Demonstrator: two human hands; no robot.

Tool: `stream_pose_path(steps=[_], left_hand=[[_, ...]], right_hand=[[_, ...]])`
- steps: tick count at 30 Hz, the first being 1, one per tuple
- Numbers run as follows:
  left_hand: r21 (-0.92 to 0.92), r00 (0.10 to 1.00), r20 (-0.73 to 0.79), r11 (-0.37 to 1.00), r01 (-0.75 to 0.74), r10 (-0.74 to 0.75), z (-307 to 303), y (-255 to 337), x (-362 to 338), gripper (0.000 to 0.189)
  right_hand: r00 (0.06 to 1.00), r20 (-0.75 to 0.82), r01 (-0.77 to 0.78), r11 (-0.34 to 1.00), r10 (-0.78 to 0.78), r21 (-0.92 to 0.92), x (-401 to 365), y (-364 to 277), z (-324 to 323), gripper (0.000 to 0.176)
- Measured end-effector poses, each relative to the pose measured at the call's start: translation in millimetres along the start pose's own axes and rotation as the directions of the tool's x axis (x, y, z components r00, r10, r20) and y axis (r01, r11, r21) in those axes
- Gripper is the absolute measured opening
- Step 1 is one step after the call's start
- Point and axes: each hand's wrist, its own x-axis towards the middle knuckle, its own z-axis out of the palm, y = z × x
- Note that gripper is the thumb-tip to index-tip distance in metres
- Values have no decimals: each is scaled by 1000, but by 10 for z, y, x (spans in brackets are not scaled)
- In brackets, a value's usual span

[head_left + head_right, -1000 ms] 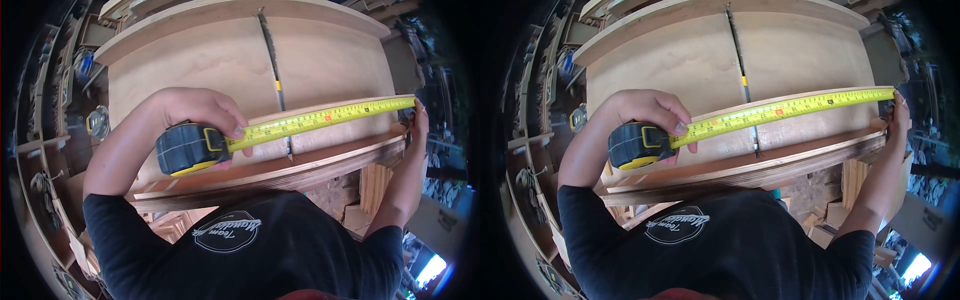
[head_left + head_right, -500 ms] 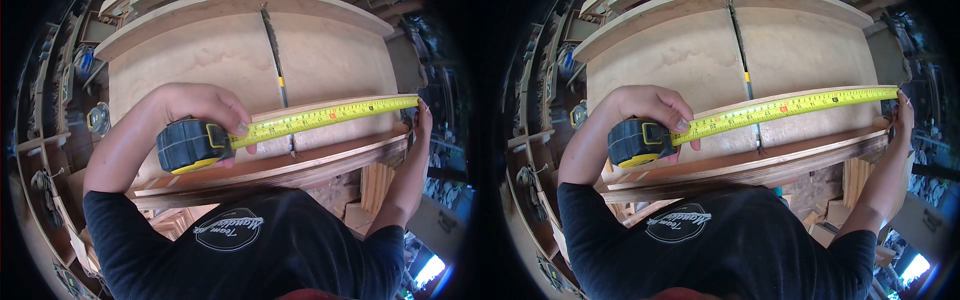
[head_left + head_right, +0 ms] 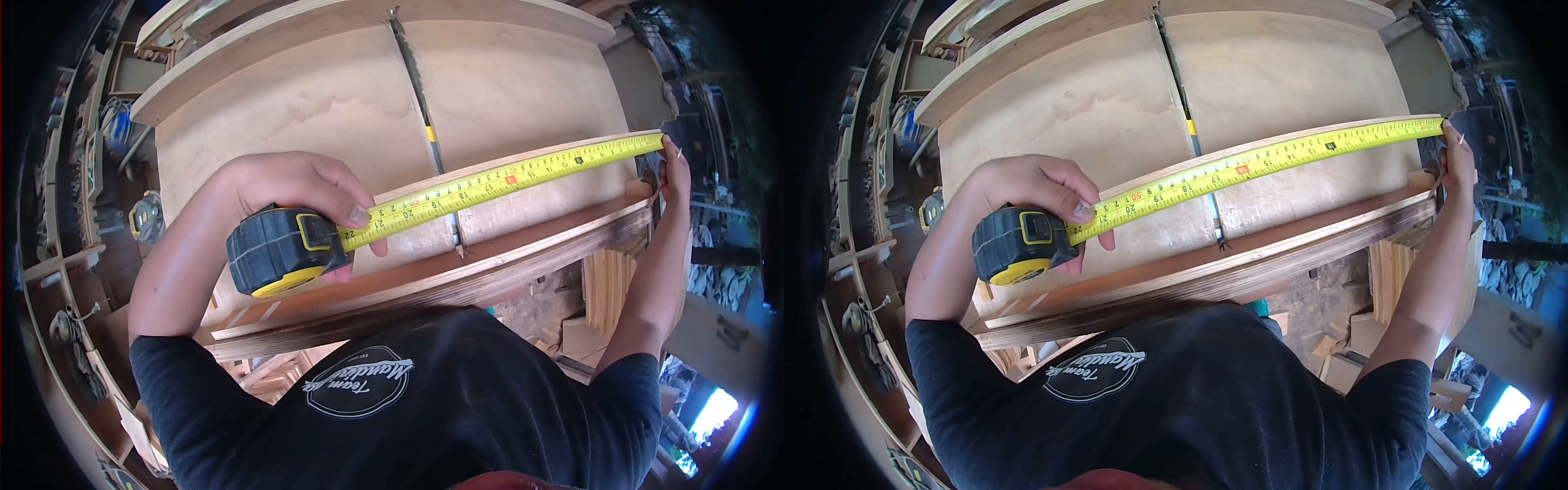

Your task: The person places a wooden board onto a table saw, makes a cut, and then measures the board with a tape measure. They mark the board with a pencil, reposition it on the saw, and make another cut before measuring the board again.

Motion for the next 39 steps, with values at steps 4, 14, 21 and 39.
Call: stream_pose_path(steps=[4,14,21,39], left_hand=[[38,999,36,999,-11,9,-4,24,-38,35],[72,999,13,996,-42,41,-45,57,16,33],[-45,998,-38,997,-57,55,-17,3,8,29],[146,998,53,988,-41,33,-23,69,16,37]], right_hand=[[999,-38,-4,999,2,-43,-223,-152,123,44],[995,-93,27,999,-25,21,-529,-250,48,41],[998,-60,-19,1000,19,3,-332,-289,235,34],[994,-12,-105,989,107,108,-224,-142,133,22]])
